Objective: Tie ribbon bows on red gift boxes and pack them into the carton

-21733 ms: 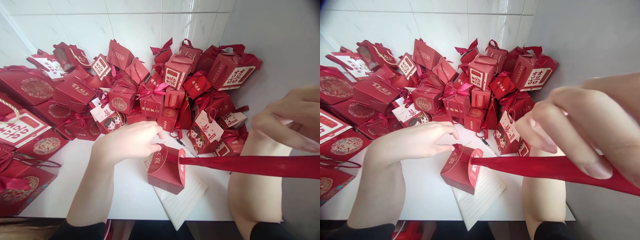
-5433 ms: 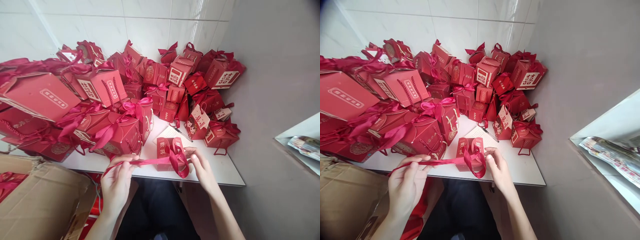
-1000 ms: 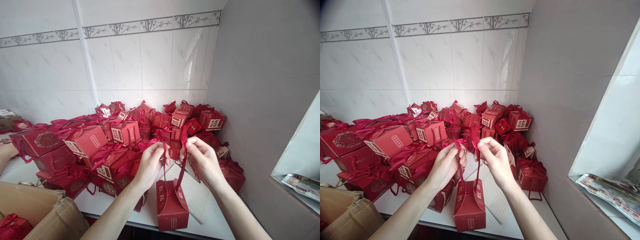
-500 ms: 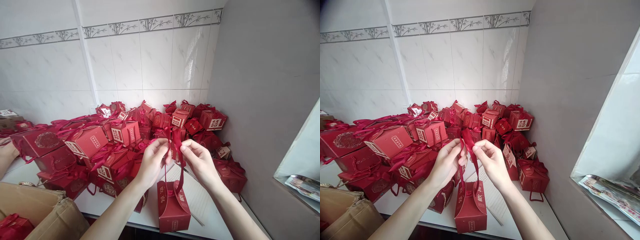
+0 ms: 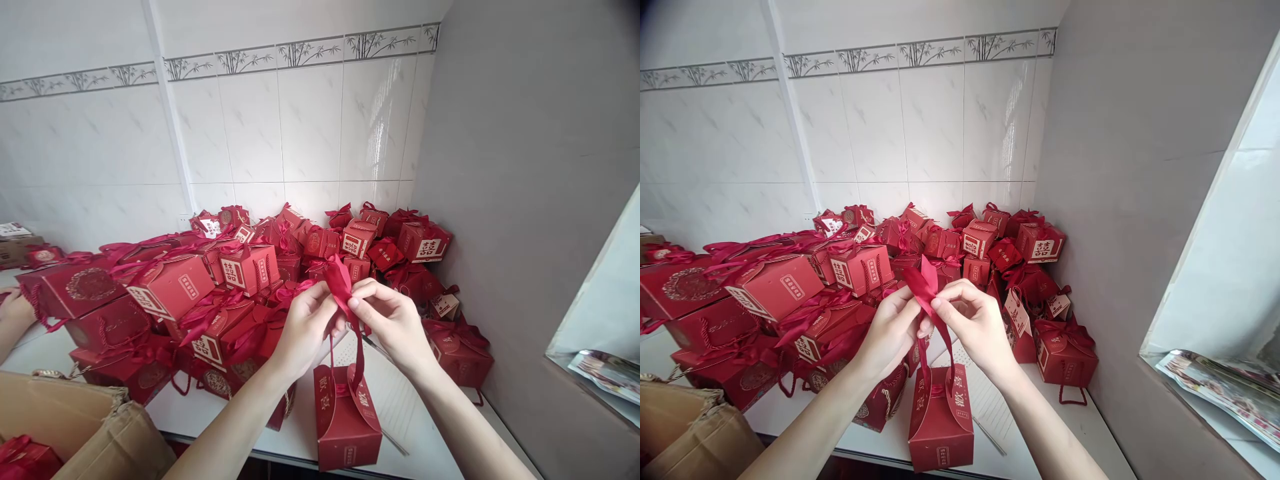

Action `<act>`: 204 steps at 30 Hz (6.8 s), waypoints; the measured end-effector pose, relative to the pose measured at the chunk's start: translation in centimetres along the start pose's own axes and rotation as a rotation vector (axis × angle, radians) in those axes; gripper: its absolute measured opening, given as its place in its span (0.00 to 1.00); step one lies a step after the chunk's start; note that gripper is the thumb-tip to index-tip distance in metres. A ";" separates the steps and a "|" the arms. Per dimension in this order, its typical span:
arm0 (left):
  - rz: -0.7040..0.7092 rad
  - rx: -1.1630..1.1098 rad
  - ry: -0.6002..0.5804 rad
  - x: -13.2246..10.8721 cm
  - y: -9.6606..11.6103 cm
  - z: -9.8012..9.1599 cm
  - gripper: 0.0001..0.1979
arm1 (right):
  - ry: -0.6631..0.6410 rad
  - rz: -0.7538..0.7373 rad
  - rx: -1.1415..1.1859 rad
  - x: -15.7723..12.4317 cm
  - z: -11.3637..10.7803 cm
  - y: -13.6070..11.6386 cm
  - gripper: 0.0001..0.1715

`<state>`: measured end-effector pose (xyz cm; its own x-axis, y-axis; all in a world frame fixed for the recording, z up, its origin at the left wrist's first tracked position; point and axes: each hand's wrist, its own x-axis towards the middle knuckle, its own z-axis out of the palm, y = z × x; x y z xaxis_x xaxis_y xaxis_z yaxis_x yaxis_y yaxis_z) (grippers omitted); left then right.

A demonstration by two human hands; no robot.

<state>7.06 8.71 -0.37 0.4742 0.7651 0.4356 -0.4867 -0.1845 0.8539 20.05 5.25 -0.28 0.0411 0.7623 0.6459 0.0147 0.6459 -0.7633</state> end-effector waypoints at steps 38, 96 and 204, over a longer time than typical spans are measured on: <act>0.136 0.364 0.060 0.3 0.9 -1.1 0.17 | -0.162 -0.243 -0.369 -2.3 -0.7 0.1 0.10; 0.557 1.469 0.566 -13.2 -1.9 -8.4 0.13 | 0.735 0.239 -0.551 -8.5 -6.4 3.7 0.11; -0.045 1.094 0.115 -6.5 -7.4 -2.4 0.07 | 0.067 -0.184 -0.751 0.8 -1.1 -3.7 0.10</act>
<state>5.86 6.60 -10.19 0.3763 0.8273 0.4171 0.4689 -0.5583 0.6844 21.14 3.41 3.06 0.0322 0.6263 0.7789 0.6992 0.5428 -0.4654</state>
